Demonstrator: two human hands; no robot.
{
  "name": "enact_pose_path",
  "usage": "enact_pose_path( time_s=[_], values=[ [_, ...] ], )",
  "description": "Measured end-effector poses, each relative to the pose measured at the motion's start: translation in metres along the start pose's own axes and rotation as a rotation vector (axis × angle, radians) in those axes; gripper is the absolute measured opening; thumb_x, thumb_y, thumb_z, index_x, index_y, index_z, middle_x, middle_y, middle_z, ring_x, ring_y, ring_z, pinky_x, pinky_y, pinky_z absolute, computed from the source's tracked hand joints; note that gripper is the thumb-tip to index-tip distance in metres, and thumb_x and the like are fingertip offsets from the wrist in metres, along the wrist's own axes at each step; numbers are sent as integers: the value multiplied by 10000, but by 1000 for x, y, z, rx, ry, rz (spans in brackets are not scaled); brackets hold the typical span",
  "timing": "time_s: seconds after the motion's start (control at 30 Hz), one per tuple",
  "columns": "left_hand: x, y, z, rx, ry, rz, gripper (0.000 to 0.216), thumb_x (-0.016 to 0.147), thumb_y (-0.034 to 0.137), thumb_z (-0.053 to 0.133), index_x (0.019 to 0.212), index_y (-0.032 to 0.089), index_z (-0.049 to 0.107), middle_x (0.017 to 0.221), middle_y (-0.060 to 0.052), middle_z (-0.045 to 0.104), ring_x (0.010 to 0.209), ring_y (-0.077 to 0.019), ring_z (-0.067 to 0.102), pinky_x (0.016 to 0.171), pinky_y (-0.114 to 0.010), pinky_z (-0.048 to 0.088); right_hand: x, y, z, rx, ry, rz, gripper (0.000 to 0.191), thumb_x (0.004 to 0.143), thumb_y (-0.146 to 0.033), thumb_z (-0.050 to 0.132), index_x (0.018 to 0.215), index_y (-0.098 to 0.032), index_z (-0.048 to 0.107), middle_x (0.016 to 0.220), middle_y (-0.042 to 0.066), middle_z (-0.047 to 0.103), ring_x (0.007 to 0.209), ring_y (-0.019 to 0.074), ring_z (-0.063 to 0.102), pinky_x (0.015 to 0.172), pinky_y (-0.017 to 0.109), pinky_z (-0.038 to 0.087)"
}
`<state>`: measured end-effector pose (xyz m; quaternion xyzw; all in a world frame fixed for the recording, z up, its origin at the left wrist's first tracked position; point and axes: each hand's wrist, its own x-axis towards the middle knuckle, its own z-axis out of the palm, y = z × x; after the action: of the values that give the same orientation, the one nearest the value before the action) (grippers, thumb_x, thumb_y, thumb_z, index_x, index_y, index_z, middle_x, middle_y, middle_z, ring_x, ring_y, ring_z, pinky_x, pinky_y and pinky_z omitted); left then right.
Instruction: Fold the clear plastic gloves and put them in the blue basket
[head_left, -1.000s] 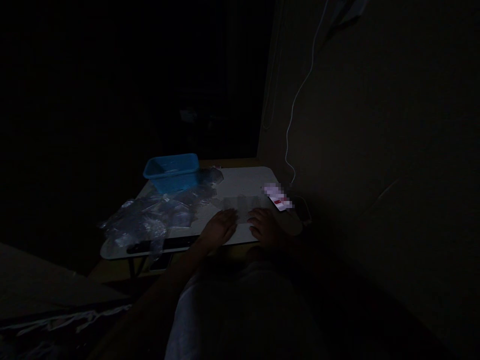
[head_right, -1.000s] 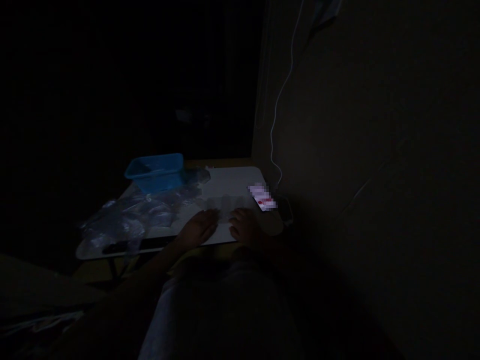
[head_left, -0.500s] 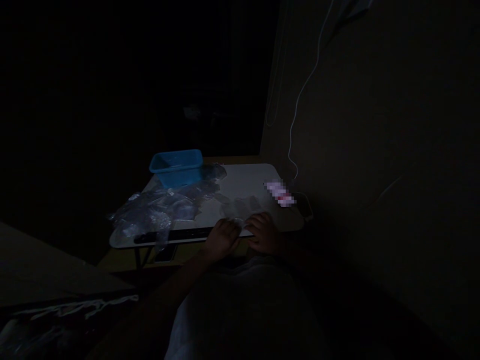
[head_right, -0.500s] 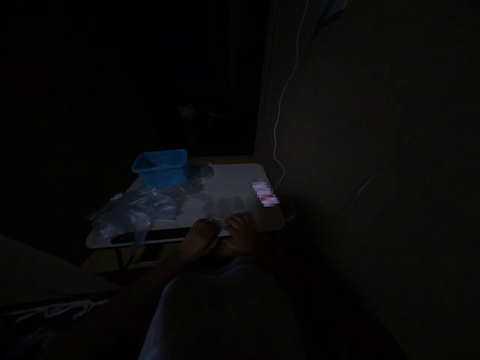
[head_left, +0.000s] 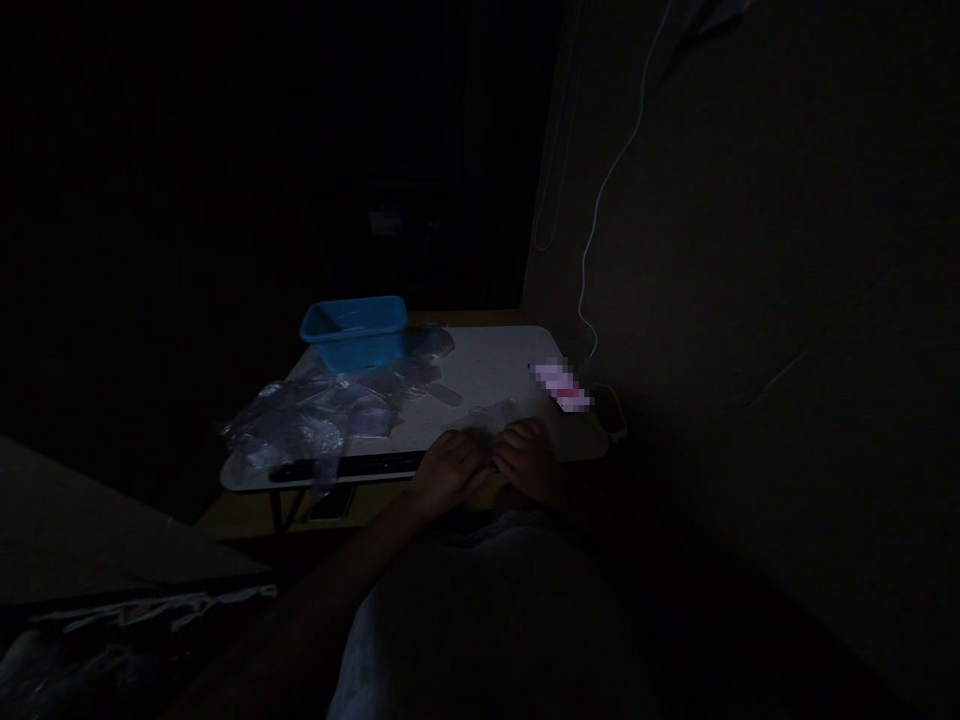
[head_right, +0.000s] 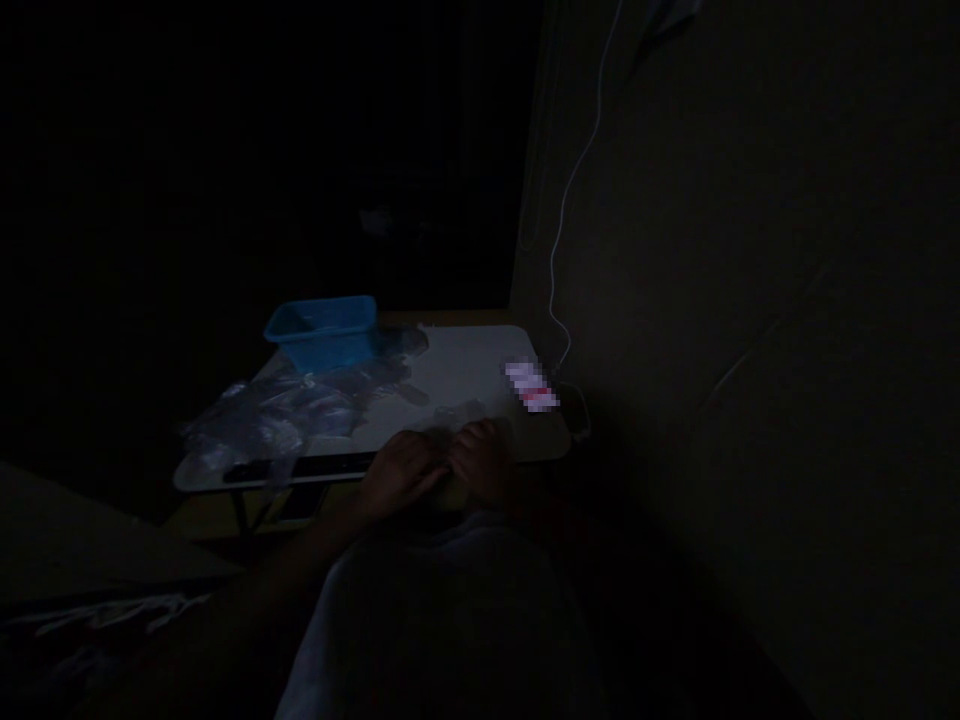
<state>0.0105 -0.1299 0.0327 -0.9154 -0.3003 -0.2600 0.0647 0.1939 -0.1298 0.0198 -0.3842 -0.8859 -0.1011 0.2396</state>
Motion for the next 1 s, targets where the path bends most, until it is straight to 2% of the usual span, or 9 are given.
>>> enact_pose_path(
  time_s=[0.07,0.13,0.23,0.4,0.57,0.67,0.77,0.9,1.0],
  values=[
    [5,-6,-3,-103,-1,-91,346,796,380,534,1053,155,587,1024,-97,646,943,-211,568,825,-362,424,6,3,-4,34,16,29,123,811,-200,525,749,-192,631,793,48,642,828,191,515,785,358,355],
    [8,-16,-4,-241,-9,-190,374,767,386,562,1084,189,585,1071,-83,642,977,-209,574,866,-370,421,13,7,-10,104,20,73,129,807,-195,525,740,-191,636,774,50,649,794,182,541,751,333,381],
    [13,-32,-7,-525,-5,-334,214,737,352,574,851,199,672,948,-61,686,871,-187,619,815,-324,461,23,14,-20,270,10,176,116,779,-170,533,741,-186,642,766,45,656,722,157,573,673,280,410],
    [31,-49,-26,-889,92,-676,199,609,372,687,644,177,657,658,-23,679,682,-166,620,651,-260,497,44,26,-40,567,74,453,84,723,-199,572,663,-198,632,657,-4,631,606,129,557,575,240,390],
    [62,-66,-48,-1105,156,-795,245,557,333,749,675,146,643,567,-8,627,583,-147,605,582,-255,496,67,33,-58,892,157,608,181,697,-311,589,581,-172,587,537,-36,541,526,97,488,508,217,343],
    [72,-79,-50,-1237,165,-844,265,579,345,742,698,138,628,611,-8,631,579,-133,610,582,-249,503,75,36,-61,1080,160,727,211,683,-341,593,580,-159,569,505,-41,517,465,77,442,467,211,322],
    [72,-88,-39,-1454,176,-919,291,696,420,642,756,136,621,724,-39,660,658,-137,634,623,-248,520,77,45,-52,1255,157,863,187,658,-309,615,568,-163,541,479,-42,510,443,76,452,457,211,350],
    [63,-92,-13,-1607,41,-1080,363,784,465,533,737,115,613,713,-82,660,648,-134,636,618,-241,527,71,65,-21,1442,170,1029,128,666,-257,602,597,-172,536,555,1,589,543,120,568,530,239,456],
    [57,-91,5,-1607,49,-1107,216,734,323,638,742,108,618,695,-71,665,611,-114,628,594,-216,519,64,78,6,1344,104,918,169,722,-299,546,606,-176,545,597,40,622,614,160,613,561,281,501]
  ],
)
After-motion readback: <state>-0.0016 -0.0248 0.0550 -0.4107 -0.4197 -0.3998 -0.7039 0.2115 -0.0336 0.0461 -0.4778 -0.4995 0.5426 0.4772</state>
